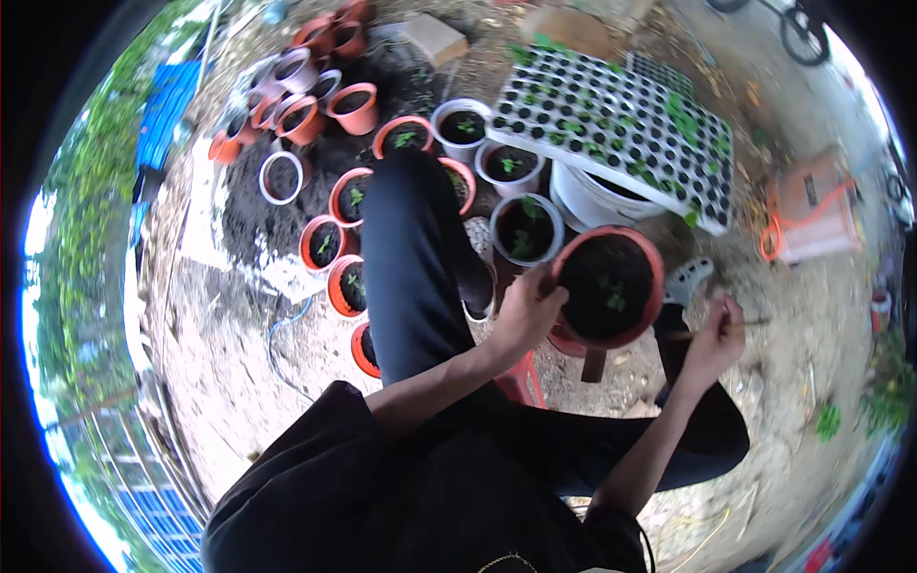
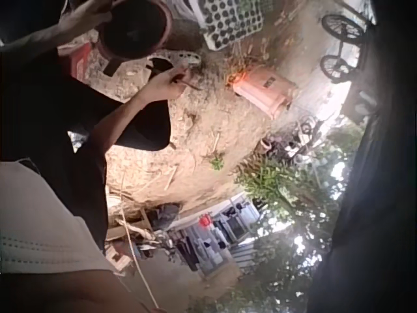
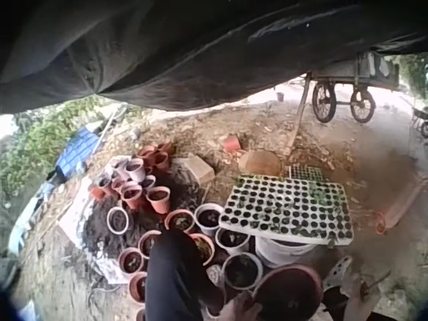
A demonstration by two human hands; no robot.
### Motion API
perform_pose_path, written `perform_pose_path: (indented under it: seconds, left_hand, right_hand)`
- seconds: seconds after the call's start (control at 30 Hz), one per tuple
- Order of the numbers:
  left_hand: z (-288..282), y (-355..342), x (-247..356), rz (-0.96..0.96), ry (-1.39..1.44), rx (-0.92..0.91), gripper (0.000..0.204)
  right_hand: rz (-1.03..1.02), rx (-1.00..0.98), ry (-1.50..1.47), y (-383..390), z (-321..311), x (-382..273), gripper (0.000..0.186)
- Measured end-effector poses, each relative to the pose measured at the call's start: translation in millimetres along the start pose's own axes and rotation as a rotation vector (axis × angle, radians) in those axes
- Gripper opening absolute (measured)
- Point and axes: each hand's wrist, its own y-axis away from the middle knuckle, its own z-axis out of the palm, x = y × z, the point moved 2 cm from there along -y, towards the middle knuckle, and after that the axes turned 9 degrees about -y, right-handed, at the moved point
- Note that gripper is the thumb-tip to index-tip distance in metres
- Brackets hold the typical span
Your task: Transplanting seedlings from a tray into individual plastic pots filled with soil using a stick.
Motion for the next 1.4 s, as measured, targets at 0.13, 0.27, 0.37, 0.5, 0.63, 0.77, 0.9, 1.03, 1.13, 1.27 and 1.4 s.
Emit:
perform_pose_path:
  seconds: [0.13, 0.27, 0.37, 0.5, 0.63, 0.77, 0.9, 1.03, 1.13, 1.27, 1.4]
  left_hand:
    - [-37.6, 12.9, 66.0, -0.058, 0.268, -0.092, 0.008]
    - [-85.0, 22.0, 105.4, -0.029, 0.649, -0.103, 0.005]
    - [-136.3, 27.5, 127.7, 0.106, 0.767, 0.018, 0.007]
    - [-218.6, 29.0, 132.2, 0.183, 0.817, 0.308, 0.005]
    - [-310.5, 35.0, 76.4, 0.321, 0.771, 0.652, 0.005]
    - [-374.7, 28.5, -53.3, 0.257, 0.642, 0.895, 0.02]
    - [-417.0, 48.9, -198.0, 0.065, 0.651, 1.159, 0.016]
    - [-436.4, 79.5, -331.3, -0.192, 0.798, 1.339, 0.02]
    - [-425.7, 86.3, -400.1, -0.264, 0.927, 1.349, 0.018]
    - [-412.9, 86.5, -452.1, -0.215, 1.056, 1.367, 0.017]
    - [-381.2, 64.4, -477.4, -0.339, 0.949, 1.224, 0.018]
  right_hand:
    - [0.016, 0.097, -0.017, -11.1, -18.7, 11.4, 0.026]
    - [0.008, 0.129, -0.113, -22.7, -19.5, 19.2, 0.028]
    - [-0.003, 0.153, -0.085, -31.6, -25.8, 31.1, 0.027]
    - [-0.019, 0.153, -0.058, -33.1, -15.8, 13.6, 0.027]
    - [0.0, 0.151, -0.042, -28.6, 4.9, 8.3, 0.033]
    - [-0.017, 0.159, -0.052, -35.4, -5.6, 15.3, 0.033]
    - [0.123, 0.136, -0.02, -33.1, -6.3, 18.7, 0.034]
    - [0.131, 0.102, -0.014, -28.7, 3.4, 11.6, 0.034]
    - [0.046, 0.087, -0.093, -26.3, 10.0, 15.8, 0.033]
    - [0.104, -0.029, -0.068, -20.8, 23.0, 18.7, 0.028]
    - [-0.02, -0.081, -0.04, -14.7, 36.3, 12.5, 0.024]
